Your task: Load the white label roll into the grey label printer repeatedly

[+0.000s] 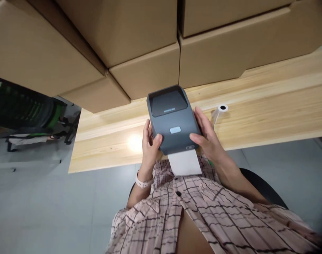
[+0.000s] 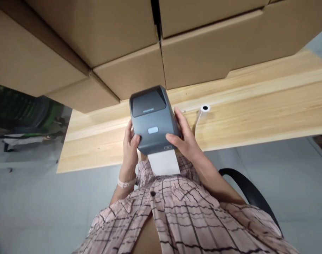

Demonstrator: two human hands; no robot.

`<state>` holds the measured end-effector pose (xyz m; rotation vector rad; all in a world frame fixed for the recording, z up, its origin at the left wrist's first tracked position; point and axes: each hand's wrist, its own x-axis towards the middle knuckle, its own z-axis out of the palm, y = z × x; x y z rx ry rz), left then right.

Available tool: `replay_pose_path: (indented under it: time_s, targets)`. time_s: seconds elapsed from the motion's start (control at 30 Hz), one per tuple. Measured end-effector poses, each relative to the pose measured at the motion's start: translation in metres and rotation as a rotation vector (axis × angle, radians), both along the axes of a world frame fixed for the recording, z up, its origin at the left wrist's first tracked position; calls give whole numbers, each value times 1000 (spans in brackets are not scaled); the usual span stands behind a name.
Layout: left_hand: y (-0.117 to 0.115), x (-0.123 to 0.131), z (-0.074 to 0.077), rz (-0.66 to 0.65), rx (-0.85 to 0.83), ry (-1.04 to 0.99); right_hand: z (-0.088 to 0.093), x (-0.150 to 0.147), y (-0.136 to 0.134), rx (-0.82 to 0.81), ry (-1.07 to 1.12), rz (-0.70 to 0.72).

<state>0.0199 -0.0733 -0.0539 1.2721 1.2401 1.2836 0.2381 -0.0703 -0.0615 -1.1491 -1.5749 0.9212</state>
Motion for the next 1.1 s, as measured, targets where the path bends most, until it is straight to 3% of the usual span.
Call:
replay_pose_path:
  time_s: [0.1, 0.17, 0.3, 0.37, 0.43, 0.5, 0.57, 0.7, 0.83, 0.9, 0.97, 1.1]
  targets:
    - [-23, 5, -13, 126, 3, -17, 8, -2, 0, 315, -331, -118]
    - [-40, 6, -21, 195, -24, -70, 15, 1, 3, 481, -508, -105]
    - [-65, 0, -22, 289, -81, -115, 25, 7, 13, 584, -625, -39]
    - [-72, -3, -15, 211, -169, -46, 25, 7, 17, 558, -634, -22]
    - [-75, -1, -6, 12, -314, -17, 23, 5, 18, 525, -624, -17]
    - [-76, 5, 1, -182, -445, -78, 21, 1, 16, 513, -606, -31]
    - [-76, 12, 6, -289, -517, -179, 21, 0, 13, 529, -603, -50]
    - [-73, 18, 13, -368, -550, -266, 35, 3, 10, 552, -660, -5]
    - [-73, 13, 14, -383, -551, -229, 57, 8, 21, 460, -700, 176]
    - [-73, 6, 11, -330, -477, -150, 59, 7, 28, 446, -700, 244]
    - [-70, -1, 8, -182, -324, -68, 54, 6, 30, 461, -680, 259]
    - [-58, -12, 5, 216, 30, 14, 26, 3, 14, 509, -447, 88]
